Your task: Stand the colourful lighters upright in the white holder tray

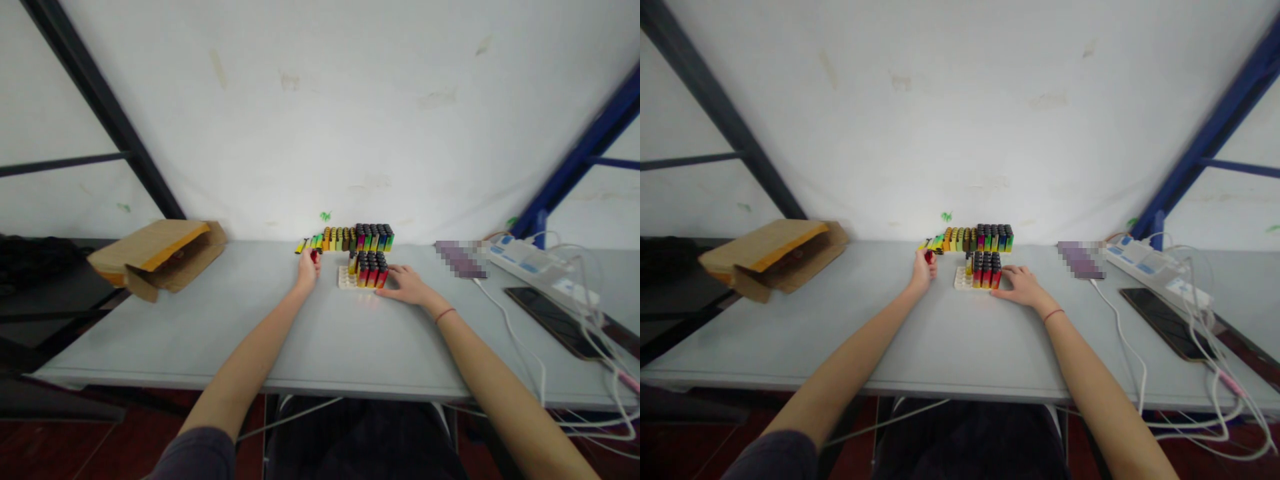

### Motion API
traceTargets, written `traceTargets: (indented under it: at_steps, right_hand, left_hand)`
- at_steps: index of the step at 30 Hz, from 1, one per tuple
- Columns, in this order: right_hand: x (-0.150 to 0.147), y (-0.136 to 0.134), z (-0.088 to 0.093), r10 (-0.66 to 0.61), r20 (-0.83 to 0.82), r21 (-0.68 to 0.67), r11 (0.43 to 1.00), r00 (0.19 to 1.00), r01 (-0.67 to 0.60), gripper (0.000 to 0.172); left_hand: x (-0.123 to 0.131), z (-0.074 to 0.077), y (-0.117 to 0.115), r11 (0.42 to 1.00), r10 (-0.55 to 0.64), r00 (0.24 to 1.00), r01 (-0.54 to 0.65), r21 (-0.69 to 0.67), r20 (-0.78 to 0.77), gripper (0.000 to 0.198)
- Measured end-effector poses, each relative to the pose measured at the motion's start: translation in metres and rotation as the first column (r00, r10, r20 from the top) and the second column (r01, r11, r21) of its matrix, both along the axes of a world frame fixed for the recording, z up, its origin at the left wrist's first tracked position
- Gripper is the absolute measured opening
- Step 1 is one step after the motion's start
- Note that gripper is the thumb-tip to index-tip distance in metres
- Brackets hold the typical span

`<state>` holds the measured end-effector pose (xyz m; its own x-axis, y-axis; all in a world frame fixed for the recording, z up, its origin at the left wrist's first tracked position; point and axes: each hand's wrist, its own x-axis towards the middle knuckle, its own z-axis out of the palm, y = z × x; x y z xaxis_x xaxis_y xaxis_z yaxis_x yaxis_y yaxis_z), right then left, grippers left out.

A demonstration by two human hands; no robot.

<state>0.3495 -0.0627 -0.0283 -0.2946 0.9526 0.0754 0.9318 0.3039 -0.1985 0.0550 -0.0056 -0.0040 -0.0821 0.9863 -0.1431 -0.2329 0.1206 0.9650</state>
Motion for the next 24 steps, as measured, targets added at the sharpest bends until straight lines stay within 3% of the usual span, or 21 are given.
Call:
traceTargets:
  at_steps: [6,10,14,19,24]
  right_hand:
    - [0.001,0.001,-0.001,0.013,-0.007,0.009,1.0,1.0,-0.013,0.086]
    - [0.001,0.001,-0.002,0.014,0.003,0.014,1.0,1.0,-0.014,0.085]
    - [0.001,0.002,-0.002,0.016,0.004,0.016,1.0,1.0,-0.017,0.085]
    - [0.001,0.002,-0.002,0.015,0.004,0.021,1.0,1.0,-0.015,0.086]
    - [0.0,0.001,-0.001,0.006,0.011,0.015,1.0,1.0,-0.006,0.087]
  left_hand:
    - [0.002,-0.001,-0.001,1.0,0.013,1.0,-0.013,-0.003,-0.002,0.052]
    - [0.0,-0.004,-0.004,0.986,-0.039,0.992,0.058,0.154,-0.121,0.042]
    - [-0.002,-0.003,-0.009,0.893,-0.129,0.921,0.27,0.361,-0.369,0.024]
    - [0.003,0.0,-0.011,0.772,-0.006,0.864,0.324,0.547,-0.503,0.018]
    - [0.009,-0.006,-0.009,0.792,-0.096,0.867,0.364,0.49,-0.489,0.018]
